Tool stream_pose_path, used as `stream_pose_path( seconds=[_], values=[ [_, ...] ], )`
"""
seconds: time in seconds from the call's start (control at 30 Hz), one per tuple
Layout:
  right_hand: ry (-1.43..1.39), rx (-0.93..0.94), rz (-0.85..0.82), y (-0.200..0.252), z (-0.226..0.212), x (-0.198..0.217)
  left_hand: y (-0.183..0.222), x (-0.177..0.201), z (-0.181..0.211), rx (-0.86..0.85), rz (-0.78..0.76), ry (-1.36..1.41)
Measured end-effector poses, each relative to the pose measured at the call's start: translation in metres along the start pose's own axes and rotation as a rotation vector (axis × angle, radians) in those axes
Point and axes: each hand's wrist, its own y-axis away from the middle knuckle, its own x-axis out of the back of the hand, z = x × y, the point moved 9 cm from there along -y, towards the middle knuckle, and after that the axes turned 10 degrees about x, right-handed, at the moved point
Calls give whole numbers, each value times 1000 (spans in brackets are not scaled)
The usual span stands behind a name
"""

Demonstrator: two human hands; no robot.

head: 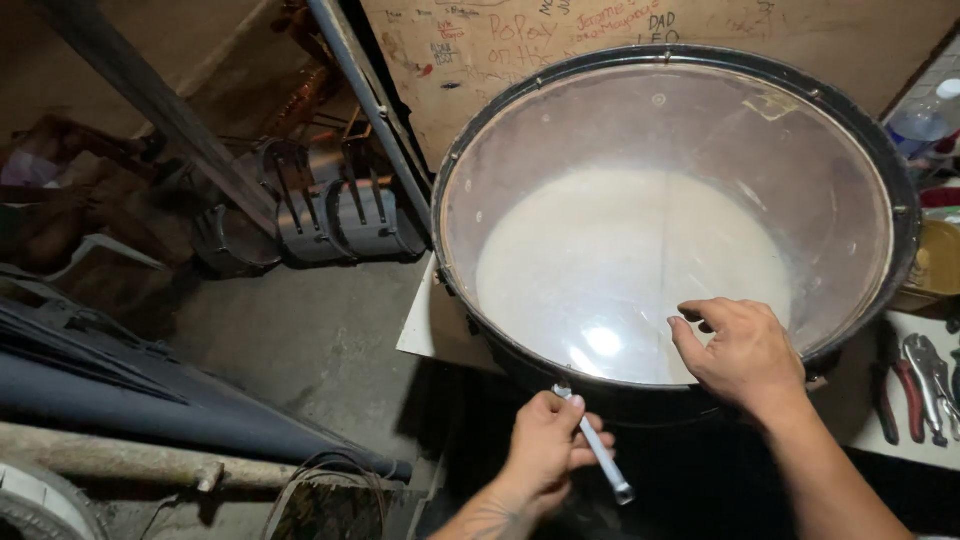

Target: Adjusting the tension rods on a drum using a wrench to repair or tune the instrument.

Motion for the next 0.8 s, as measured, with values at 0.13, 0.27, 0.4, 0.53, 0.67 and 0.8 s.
stream_pose_path(
  seconds=[0.13,0.27,0.4,0.53,0.67,0.8],
  values=[
    [-27,-16,-19,0,2,-2,-12,13,49,-83,-186,-736],
    [-39,-91,-61,2,9,-5,30,-33,123,-721,-146,-1820],
    [-326,-126,58,-5,37,14,58,-35,119,-1078,-127,-1822],
    [75,-153,347,-5,128,77,53,24,156,-669,347,-1269],
    [87,-765,-101,12,192,82,25,58,154,-430,552,-1061],
    [7,-773,-302,37,303,-18,6,52,147,-479,596,-1035]
  ],
)
